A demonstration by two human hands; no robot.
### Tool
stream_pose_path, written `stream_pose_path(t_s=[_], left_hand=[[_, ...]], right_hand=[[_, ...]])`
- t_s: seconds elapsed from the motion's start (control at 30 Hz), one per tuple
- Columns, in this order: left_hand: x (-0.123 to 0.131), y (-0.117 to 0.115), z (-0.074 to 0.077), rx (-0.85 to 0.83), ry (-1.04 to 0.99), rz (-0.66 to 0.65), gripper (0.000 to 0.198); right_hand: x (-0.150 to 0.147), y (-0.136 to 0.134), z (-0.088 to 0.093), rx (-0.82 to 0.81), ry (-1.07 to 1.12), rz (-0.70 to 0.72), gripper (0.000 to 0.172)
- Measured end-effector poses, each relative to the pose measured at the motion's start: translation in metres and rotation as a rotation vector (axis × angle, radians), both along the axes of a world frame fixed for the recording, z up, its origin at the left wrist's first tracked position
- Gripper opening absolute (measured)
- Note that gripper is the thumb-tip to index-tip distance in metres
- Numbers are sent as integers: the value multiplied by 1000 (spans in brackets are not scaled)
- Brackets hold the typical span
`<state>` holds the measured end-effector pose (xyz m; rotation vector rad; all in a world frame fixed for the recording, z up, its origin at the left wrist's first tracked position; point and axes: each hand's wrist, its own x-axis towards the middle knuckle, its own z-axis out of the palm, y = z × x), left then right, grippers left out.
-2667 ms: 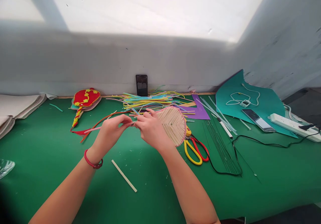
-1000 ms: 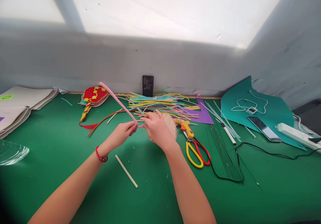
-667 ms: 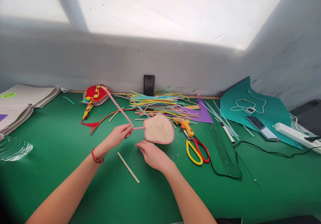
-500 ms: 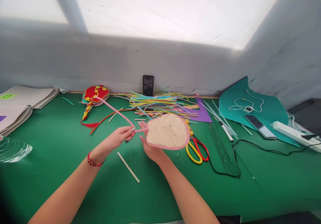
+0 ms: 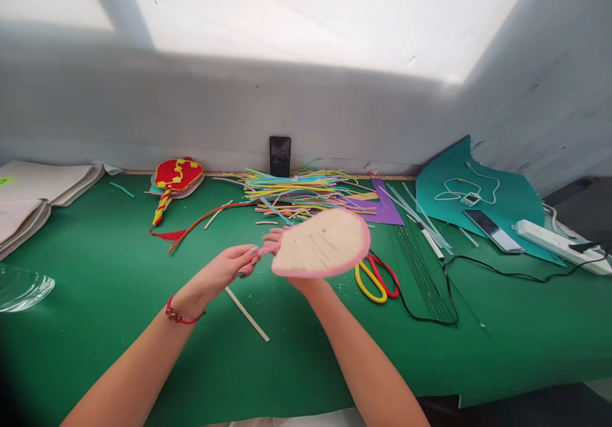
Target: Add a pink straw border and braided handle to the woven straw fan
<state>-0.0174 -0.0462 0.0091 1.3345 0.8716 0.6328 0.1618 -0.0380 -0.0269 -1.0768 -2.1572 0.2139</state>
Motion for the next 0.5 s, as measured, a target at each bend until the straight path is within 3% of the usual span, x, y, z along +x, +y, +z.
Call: stream_pose_path(t_s=[0.23, 0.33, 0.5], left_hand=[[10, 10, -23, 9, -199, 294, 40], [16, 9, -27, 66, -160, 356, 42], [16, 7, -30, 297, 48, 476, 41]], right_hand=[[-16, -23, 14, 103, -239, -200, 28], [-21, -28, 18, 110, -324, -262, 25], [-28, -41, 25, 96, -406, -358, 22]])
